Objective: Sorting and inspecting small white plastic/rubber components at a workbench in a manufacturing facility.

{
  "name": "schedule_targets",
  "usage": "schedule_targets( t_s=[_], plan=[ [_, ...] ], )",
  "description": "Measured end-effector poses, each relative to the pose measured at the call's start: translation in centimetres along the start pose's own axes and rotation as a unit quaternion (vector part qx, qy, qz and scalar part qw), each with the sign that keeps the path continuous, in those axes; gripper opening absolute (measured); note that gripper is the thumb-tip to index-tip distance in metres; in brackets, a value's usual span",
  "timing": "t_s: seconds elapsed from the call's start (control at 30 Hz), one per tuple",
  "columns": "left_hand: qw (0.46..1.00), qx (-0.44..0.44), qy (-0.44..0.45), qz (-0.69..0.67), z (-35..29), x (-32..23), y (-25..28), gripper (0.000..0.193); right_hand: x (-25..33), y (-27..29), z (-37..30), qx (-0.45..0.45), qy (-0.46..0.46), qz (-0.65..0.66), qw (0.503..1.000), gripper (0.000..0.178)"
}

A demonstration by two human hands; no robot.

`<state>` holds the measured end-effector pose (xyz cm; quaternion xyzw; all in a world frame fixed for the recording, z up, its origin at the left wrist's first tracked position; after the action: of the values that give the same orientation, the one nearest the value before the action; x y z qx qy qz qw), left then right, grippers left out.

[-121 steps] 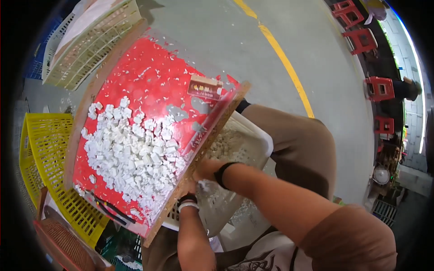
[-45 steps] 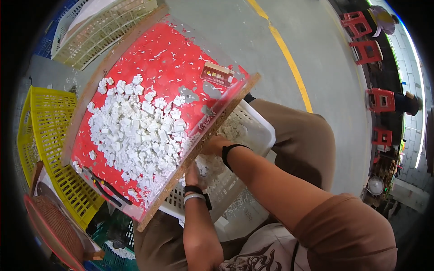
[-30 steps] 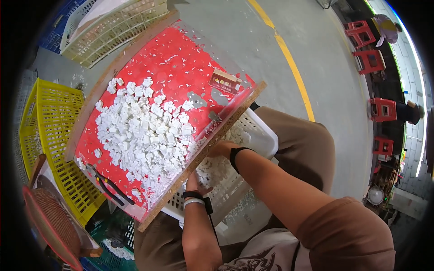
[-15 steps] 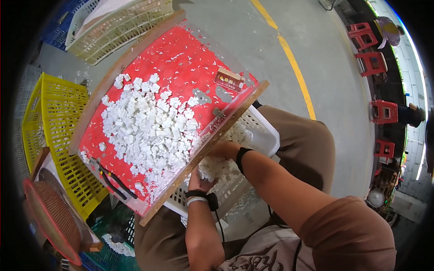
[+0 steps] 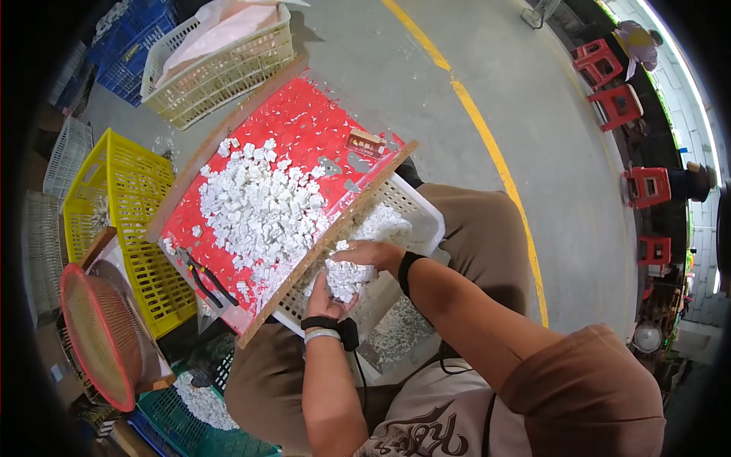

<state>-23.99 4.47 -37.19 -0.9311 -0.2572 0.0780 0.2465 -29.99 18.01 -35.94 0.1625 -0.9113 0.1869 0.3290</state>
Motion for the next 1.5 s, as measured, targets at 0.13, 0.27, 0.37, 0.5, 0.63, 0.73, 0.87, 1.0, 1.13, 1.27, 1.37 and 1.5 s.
schedule_targets(
  t_s=[0.13, 0.27, 0.37, 0.5, 0.63, 0.73, 0.87, 1.0, 1.13, 1.27, 1.37, 1.5],
  plan=[
    [0.999, -0.016, -0.015, 0.036, -3.3, 0.2, -1.1, 0.042, 1.7, -1.0, -3.1, -0.045, -0.03, -0.069, 0.996, 0.064],
    [0.999, 0.008, -0.018, 0.04, -5.3, 1.2, -4.4, 0.042, 1.5, 0.0, -4.9, -0.018, -0.017, -0.026, 0.999, 0.067],
    [0.998, 0.027, -0.039, 0.039, -7.7, 0.5, -3.8, 0.042, 3.9, -2.2, -6.2, -0.02, -0.045, -0.068, 0.997, 0.072],
    [0.998, 0.033, -0.051, 0.035, -11.5, 0.4, -5.3, 0.042, 6.1, -3.2, -7.3, -0.024, -0.064, -0.168, 0.983, 0.079],
    [0.994, 0.038, -0.092, 0.048, -14.7, -0.4, -8.2, 0.039, 8.0, -1.9, -5.6, -0.006, 0.0, -0.203, 0.979, 0.071],
    [0.993, 0.06, -0.085, 0.057, -15.4, -1.3, -12.2, 0.037, 9.7, 1.1, -5.4, 0.004, -0.022, -0.175, 0.984, 0.082],
    [0.986, 0.028, -0.163, 0.034, -18.2, -7.0, -11.7, 0.038, 17.8, -2.7, -7.9, -0.098, -0.07, -0.259, 0.958, 0.087],
    [0.982, 0.029, -0.185, 0.011, -18.7, -12.5, -12.3, 0.041, 24.1, -4.1, -8.5, -0.097, -0.096, -0.243, 0.96, 0.091],
    [0.969, 0.044, -0.235, 0.055, -17.1, -17.3, -13.2, 0.042, 26.7, -3.4, -4.7, -0.065, -0.002, -0.219, 0.974, 0.089],
    [0.891, -0.096, -0.365, 0.253, -15.0, -19.5, -14.8, 0.05, 26.1, 1.8, 0.6, -0.07, 0.114, -0.208, 0.969, 0.086],
    [0.744, -0.132, -0.531, 0.385, -11.2, -23.3, -10.2, 0.05, 27.0, 1.4, 3.3, -0.132, 0.198, -0.192, 0.952, 0.066],
    [0.737, -0.152, -0.523, 0.402, -10.6, -22.5, -9.9, 0.044, 26.2, 2.1, 4.7, -0.088, 0.204, -0.098, 0.97, 0.047]
  ],
)
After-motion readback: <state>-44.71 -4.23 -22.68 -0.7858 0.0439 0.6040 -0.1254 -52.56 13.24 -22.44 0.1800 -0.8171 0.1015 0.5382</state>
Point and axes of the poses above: each hand's wrist, its own z-axis towards the middle knuckle, its own y-axis out of the back of the hand, x = y × z, the point moved 6 cm from there along z, towards the middle knuckle, and after that the axes turned 3 degrees about x, right-handed, at the moved point
